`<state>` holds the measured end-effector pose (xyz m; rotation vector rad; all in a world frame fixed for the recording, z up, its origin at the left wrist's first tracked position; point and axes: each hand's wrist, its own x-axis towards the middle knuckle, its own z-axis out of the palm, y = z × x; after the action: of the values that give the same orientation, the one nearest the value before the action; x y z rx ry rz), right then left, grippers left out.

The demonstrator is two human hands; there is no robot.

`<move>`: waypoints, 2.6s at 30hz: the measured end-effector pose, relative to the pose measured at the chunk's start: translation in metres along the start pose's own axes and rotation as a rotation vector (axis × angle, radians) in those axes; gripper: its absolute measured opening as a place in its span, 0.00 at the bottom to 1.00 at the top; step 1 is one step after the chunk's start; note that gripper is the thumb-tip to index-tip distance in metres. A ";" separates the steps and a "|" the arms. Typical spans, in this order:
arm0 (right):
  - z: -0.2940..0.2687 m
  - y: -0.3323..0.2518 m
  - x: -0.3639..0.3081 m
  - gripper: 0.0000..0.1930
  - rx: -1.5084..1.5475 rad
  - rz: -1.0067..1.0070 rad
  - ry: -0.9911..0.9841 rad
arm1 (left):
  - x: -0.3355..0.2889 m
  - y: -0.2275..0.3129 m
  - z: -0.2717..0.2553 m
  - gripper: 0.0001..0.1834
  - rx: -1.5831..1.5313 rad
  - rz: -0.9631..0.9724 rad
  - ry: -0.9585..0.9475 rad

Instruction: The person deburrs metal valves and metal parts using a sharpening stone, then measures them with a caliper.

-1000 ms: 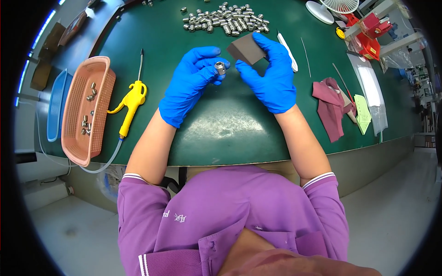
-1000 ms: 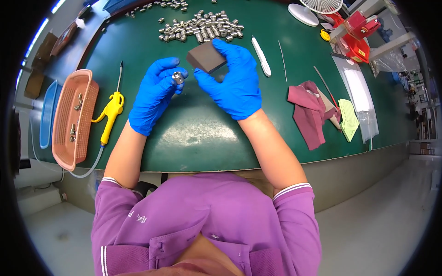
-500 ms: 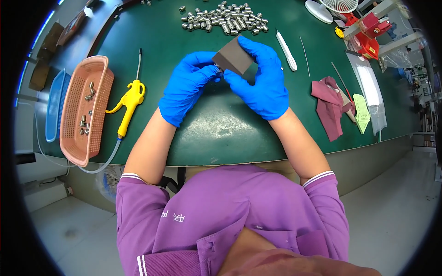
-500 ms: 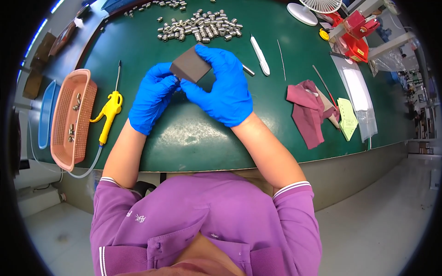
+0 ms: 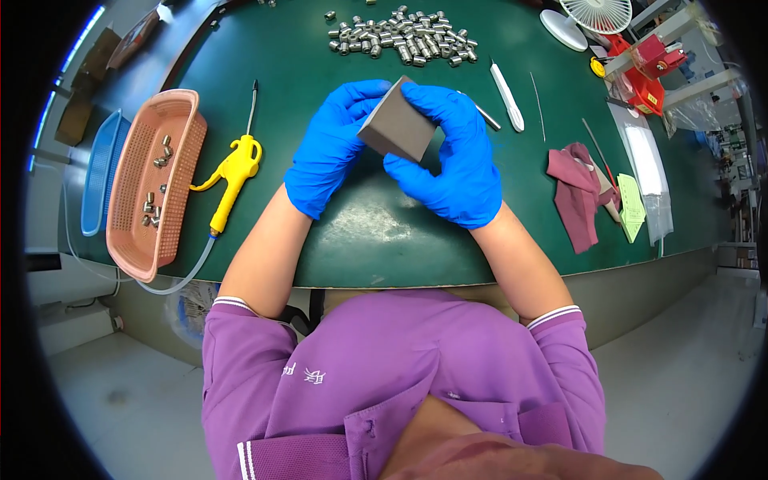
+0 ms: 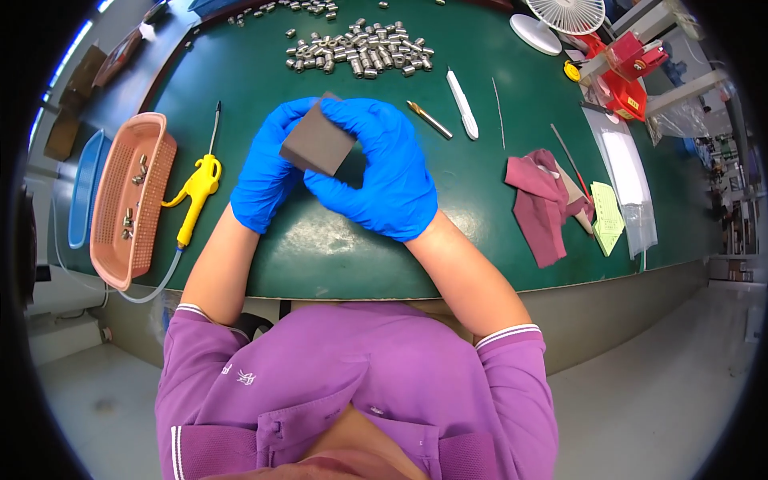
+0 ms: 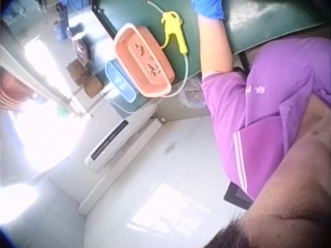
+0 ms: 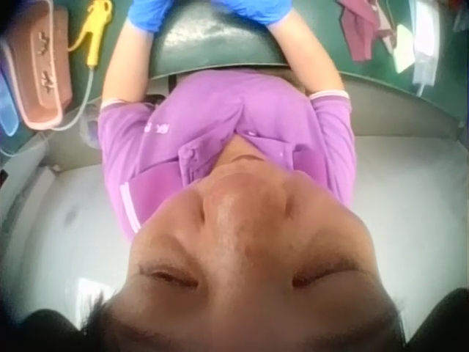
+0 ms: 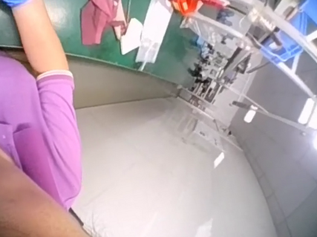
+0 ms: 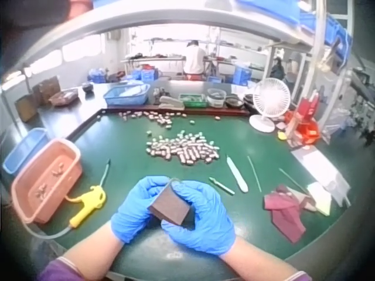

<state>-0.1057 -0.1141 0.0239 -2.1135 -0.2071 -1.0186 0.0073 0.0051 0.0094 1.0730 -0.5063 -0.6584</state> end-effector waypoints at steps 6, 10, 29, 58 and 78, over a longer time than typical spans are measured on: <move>-0.011 0.032 -0.001 0.30 -0.205 0.196 0.173 | -0.003 0.002 -0.007 0.18 -0.080 -0.053 -0.205; -0.011 0.022 0.001 0.31 -0.135 0.169 0.187 | -0.002 -0.004 -0.010 0.16 -0.198 -0.046 -0.236; -0.006 0.024 -0.002 0.32 -0.159 0.186 0.147 | -0.001 -0.002 -0.015 0.14 -0.154 -0.080 -0.295; -0.006 0.017 0.000 0.32 -0.110 0.172 0.163 | -0.002 -0.002 -0.006 0.17 -0.259 -0.018 -0.270; -0.010 0.019 0.003 0.31 -0.207 0.191 0.079 | -0.003 -0.003 -0.007 0.16 -0.002 0.052 -0.151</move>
<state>-0.1010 -0.1345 0.0193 -2.2221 0.1434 -1.0434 0.0090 0.0103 0.0039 1.0093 -0.6618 -0.6975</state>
